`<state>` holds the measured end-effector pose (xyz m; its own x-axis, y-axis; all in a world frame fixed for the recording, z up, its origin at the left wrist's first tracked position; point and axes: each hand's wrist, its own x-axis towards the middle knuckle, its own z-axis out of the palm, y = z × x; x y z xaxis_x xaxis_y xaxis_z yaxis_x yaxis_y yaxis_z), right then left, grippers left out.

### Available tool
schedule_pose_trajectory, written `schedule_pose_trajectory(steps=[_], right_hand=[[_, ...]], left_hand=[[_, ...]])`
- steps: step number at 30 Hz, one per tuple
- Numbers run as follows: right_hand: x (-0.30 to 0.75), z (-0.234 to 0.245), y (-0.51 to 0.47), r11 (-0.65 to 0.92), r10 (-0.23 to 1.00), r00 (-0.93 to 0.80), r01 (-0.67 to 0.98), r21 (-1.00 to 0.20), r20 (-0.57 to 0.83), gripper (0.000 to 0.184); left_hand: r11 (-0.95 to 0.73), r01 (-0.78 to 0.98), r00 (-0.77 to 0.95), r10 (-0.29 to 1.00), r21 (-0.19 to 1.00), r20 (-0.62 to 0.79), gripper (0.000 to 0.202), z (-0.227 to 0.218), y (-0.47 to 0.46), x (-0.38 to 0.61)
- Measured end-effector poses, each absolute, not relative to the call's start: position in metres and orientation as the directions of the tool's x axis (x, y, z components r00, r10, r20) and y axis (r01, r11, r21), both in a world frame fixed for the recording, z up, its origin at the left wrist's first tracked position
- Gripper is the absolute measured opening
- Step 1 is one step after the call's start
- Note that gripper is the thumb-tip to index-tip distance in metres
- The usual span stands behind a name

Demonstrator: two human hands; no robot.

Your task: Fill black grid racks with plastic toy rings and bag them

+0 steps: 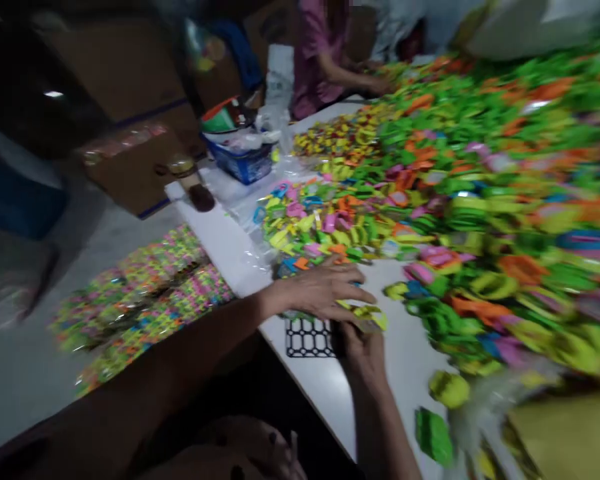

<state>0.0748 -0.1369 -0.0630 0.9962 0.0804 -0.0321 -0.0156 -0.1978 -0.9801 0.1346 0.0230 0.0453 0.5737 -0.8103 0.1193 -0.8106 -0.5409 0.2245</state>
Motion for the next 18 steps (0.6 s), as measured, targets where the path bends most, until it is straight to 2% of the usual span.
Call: schedule_pose_trajectory(steps=[1,3,8,14,18], right_hand=[[0.073,-0.058,-0.133,-0.152,0.032,0.999,-0.035,-0.988,-0.040,0.025],[0.076,-0.056,-0.131,-0.163,0.034,0.997,-0.055,-0.985,-0.062,0.025],[0.090,-0.065,-0.151,-0.382,0.189,0.982,0.086,-0.920,0.014,0.024],[0.104,-0.060,-0.129,-0.635,0.236,0.967,0.228,-0.738,0.095,0.023],[0.096,-0.055,-0.120,-0.590,0.266,0.952,0.287,-0.755,0.154,0.025]], left_hand=[[-0.534,-0.808,0.575,-0.806,0.248,0.139,0.040,0.046,0.024,0.136],[-0.524,-0.805,0.576,-0.802,0.280,0.157,0.042,0.046,0.027,0.142],[-0.536,-0.779,0.595,-0.796,0.326,0.114,0.045,0.051,0.025,0.152],[-0.540,-0.799,0.577,-0.812,0.266,0.084,0.044,0.051,0.025,0.158],[-0.540,-0.811,0.563,-0.825,0.224,0.047,0.031,0.055,0.031,0.157]])
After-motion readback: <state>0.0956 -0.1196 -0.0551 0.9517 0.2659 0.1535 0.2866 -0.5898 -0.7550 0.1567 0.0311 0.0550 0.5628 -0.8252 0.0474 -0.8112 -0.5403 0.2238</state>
